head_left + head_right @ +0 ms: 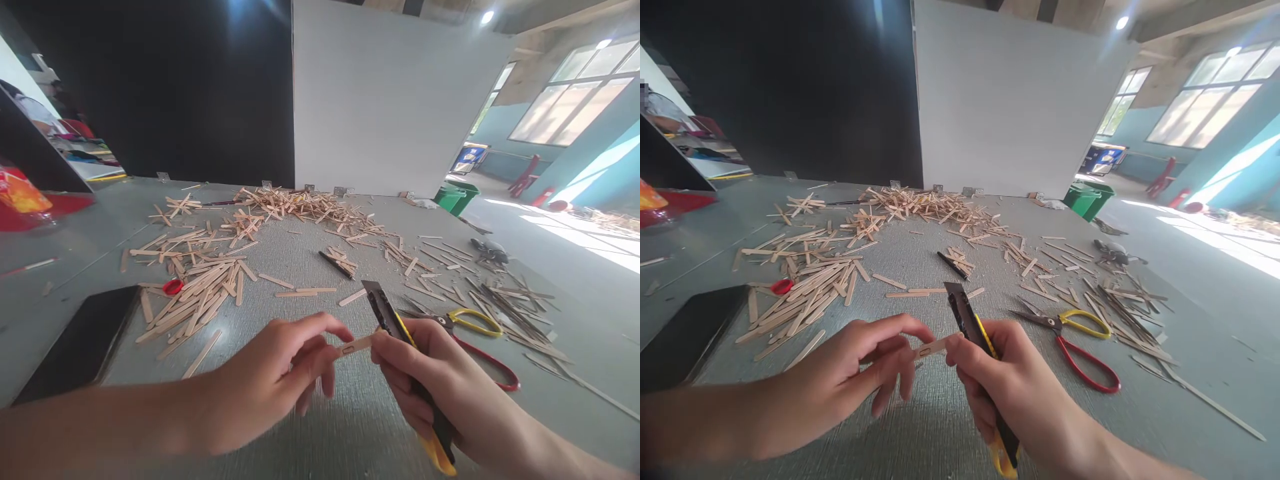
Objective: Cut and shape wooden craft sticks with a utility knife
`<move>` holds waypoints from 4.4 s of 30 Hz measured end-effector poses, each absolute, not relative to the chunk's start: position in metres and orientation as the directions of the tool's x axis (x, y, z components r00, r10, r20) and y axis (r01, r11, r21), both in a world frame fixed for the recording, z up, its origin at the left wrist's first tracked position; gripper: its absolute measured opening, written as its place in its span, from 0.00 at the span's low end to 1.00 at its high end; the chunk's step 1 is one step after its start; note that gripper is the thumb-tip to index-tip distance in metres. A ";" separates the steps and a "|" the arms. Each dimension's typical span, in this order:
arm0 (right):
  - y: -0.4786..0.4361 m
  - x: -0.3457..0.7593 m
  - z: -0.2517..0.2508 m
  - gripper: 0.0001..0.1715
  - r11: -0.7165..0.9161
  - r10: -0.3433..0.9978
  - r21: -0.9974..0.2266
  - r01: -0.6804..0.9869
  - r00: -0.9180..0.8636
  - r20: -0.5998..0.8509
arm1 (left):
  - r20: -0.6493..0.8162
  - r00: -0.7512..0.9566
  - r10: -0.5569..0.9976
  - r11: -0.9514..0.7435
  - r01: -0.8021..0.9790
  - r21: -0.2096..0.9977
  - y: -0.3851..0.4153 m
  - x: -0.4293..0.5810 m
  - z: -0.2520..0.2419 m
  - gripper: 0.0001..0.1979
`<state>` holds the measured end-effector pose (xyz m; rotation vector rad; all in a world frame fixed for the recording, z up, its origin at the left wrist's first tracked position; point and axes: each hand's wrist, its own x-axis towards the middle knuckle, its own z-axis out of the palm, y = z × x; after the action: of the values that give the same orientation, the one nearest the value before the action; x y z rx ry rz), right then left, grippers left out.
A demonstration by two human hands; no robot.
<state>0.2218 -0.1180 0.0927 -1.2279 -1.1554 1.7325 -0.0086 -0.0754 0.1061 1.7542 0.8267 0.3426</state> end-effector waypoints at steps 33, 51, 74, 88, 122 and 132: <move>-0.126 0.208 0.089 0.32 -0.430 0.901 -0.867 -0.251 -0.173 -0.397 | 0.002 0.739 0.674 -0.410 0.372 0.833 -0.077 -0.011 0.103 0.09; -0.129 0.208 0.090 0.33 -0.394 0.917 -0.885 -0.247 -0.181 -0.357 | -0.287 0.767 0.573 0.175 0.228 0.958 -0.070 -0.007 0.113 0.18; -0.130 0.208 0.085 0.32 -0.432 0.898 -0.874 -0.221 -0.196 -0.394 | -0.310 0.714 0.627 0.219 0.220 0.951 -0.071 -0.006 0.113 0.15; -0.122 0.221 0.109 0.25 -0.181 0.962 -0.978 0.101 -0.191 -0.197 | -0.275 0.691 0.668 0.046 0.330 0.943 -0.076 -0.007 0.114 0.12; -0.120 0.237 0.109 0.16 0.349 0.931 -0.690 0.634 -0.152 0.331 | -0.162 0.650 0.743 0.009 0.231 0.973 -0.075 -0.013 0.117 0.19; -0.133 0.254 0.110 0.18 0.662 0.594 -0.005 0.750 -0.520 0.614 | -0.041 0.657 0.752 -0.081 0.154 0.985 -0.080 -0.015 0.122 0.18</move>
<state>0.2542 -0.1332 0.1104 -1.0358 -2.2911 -0.3493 -0.0152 -0.0797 0.1218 1.6054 0.7629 0.5862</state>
